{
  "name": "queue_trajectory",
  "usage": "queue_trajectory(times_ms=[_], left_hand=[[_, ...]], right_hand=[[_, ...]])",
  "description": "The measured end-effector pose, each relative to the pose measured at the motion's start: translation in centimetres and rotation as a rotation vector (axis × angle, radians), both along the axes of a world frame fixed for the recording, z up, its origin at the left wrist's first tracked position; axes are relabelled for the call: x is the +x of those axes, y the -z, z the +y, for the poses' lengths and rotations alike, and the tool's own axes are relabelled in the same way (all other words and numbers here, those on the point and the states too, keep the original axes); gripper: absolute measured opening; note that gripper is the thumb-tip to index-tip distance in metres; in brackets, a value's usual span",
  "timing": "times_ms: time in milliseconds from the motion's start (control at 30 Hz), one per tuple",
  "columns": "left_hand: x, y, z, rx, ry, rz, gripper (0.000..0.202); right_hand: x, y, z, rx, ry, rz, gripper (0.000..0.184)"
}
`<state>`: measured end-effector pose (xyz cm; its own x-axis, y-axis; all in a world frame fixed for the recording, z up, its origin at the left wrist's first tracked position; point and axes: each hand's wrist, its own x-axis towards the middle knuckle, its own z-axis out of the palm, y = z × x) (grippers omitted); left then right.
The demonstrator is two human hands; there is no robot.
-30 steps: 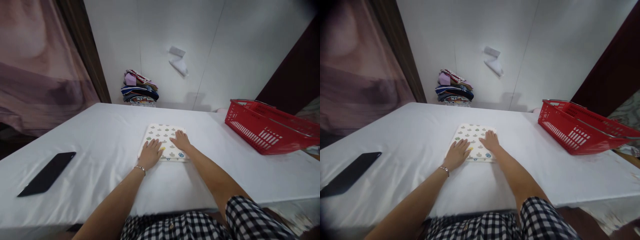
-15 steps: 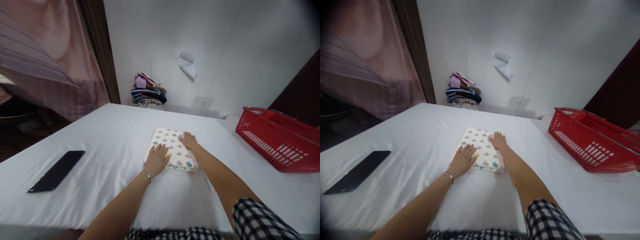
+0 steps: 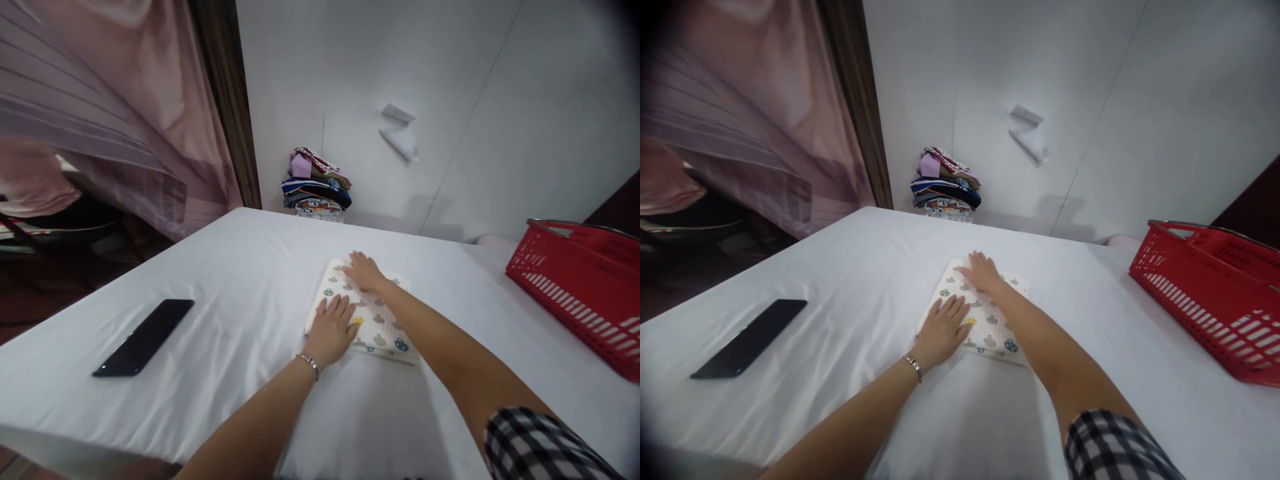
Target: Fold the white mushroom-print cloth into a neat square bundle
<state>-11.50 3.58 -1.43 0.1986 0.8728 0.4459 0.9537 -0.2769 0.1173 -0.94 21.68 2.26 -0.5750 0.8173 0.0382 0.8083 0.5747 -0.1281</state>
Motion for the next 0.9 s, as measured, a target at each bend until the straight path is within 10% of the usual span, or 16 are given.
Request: queue_trajectory(times_ms=[200, 400, 600, 900], left_hand=[[-0.1, 0.1, 0.1, -0.016, 0.002, -0.011, 0.042], [-0.1, -0.4, 0.0, -0.037, 0.031, -0.096, 0.037], [-1.5, -1.1, 0.5, -0.026, 0.073, -0.28, 0.022], [-4.4, -0.4, 2.1, -0.145, -0.316, -0.611, 0.033]], right_hand=[[-2.0, 2.4, -0.5, -0.058, -0.012, 0.028, 0.062], [-0.4, 1.0, -1.9, -0.078, -0.02, 0.02, 0.057], [5.4, 0.2, -8.4, -0.164, -0.07, 0.015, 0.057], [15.0, 2.4, -16.6, 0.062, -0.141, 0.114, 0.05]])
